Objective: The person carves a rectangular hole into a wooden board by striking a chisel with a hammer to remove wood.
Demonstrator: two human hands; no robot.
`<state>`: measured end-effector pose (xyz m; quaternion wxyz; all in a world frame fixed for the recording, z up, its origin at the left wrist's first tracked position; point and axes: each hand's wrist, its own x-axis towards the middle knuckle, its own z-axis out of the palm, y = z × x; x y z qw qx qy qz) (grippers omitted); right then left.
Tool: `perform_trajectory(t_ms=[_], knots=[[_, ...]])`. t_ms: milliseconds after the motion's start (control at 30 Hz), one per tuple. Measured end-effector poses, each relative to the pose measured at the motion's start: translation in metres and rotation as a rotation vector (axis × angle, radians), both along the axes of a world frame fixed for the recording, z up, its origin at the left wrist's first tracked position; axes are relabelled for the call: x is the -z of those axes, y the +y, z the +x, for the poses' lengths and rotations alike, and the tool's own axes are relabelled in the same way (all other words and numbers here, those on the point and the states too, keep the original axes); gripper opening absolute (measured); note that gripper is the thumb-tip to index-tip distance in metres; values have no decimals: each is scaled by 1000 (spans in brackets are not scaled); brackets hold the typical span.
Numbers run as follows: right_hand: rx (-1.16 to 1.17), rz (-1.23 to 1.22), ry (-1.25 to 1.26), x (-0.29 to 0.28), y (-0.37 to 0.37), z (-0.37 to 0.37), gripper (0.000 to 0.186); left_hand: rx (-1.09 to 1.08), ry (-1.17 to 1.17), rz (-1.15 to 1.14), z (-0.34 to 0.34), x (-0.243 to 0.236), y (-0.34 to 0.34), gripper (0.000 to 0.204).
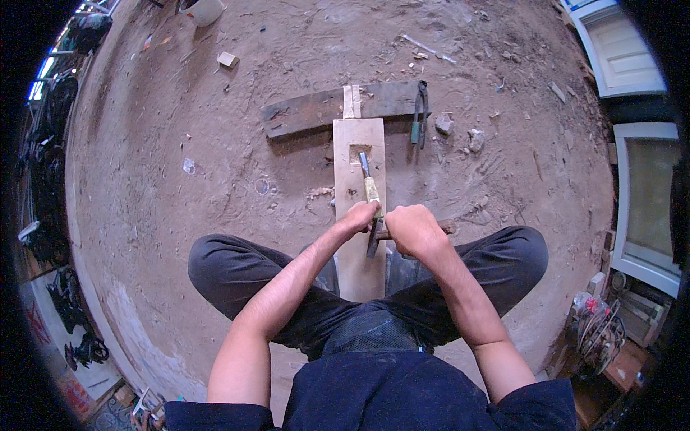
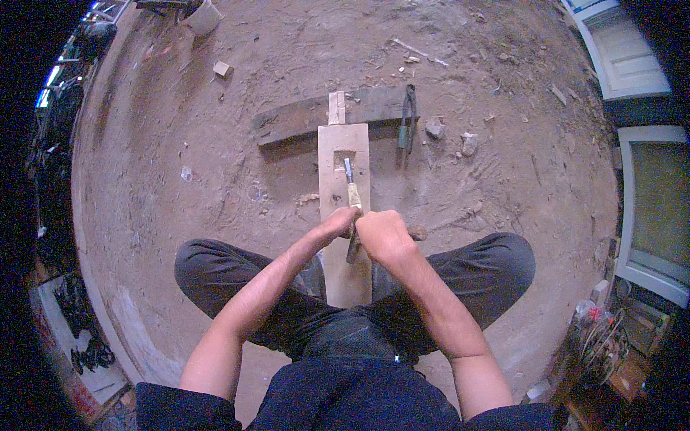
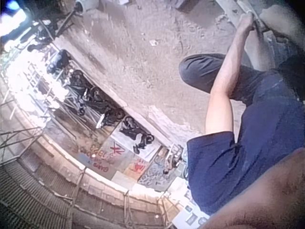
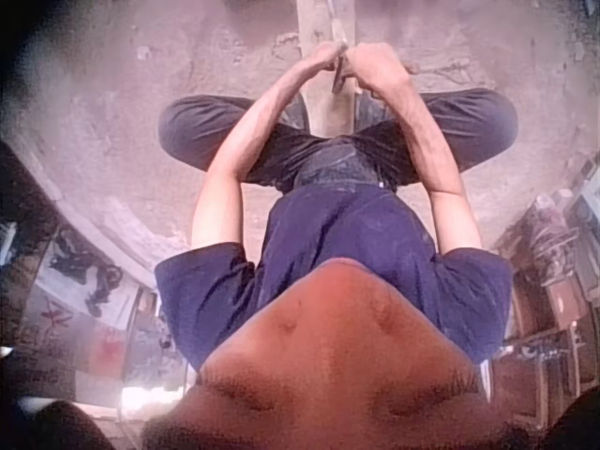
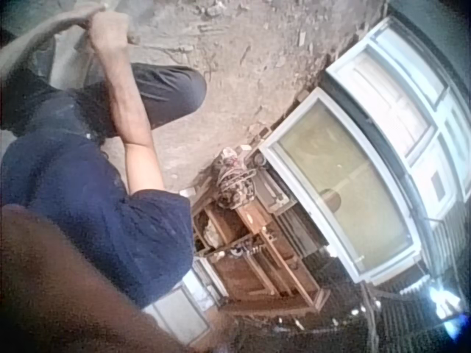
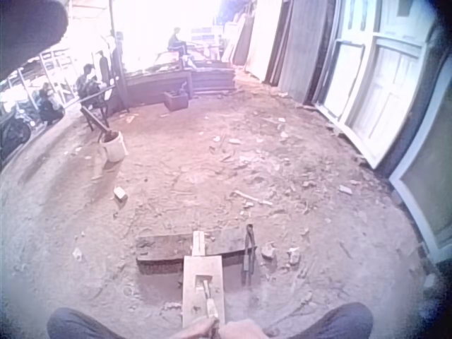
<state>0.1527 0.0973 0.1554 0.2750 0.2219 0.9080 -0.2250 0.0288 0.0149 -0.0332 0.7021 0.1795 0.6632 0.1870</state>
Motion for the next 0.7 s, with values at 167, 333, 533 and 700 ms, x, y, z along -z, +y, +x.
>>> perform_trajectory(t_ms=[167, 333, 533, 700], knots=[[-6, -55, -22, -1, -8, 1, 11, -125, 30, 56, 8, -14, 1, 44], [-112, -191, -78, -15, -14, -6, 11, -66, 20, 11, 2, -27, 3, 43], [10, 36, 19, -4, -12, -4, 13, 71, 123, 77, 3, -2, -6, 44], [12, 5, 6, -2, -6, 5, 12, 45, 115, 96, 9, -4, -3, 51]])
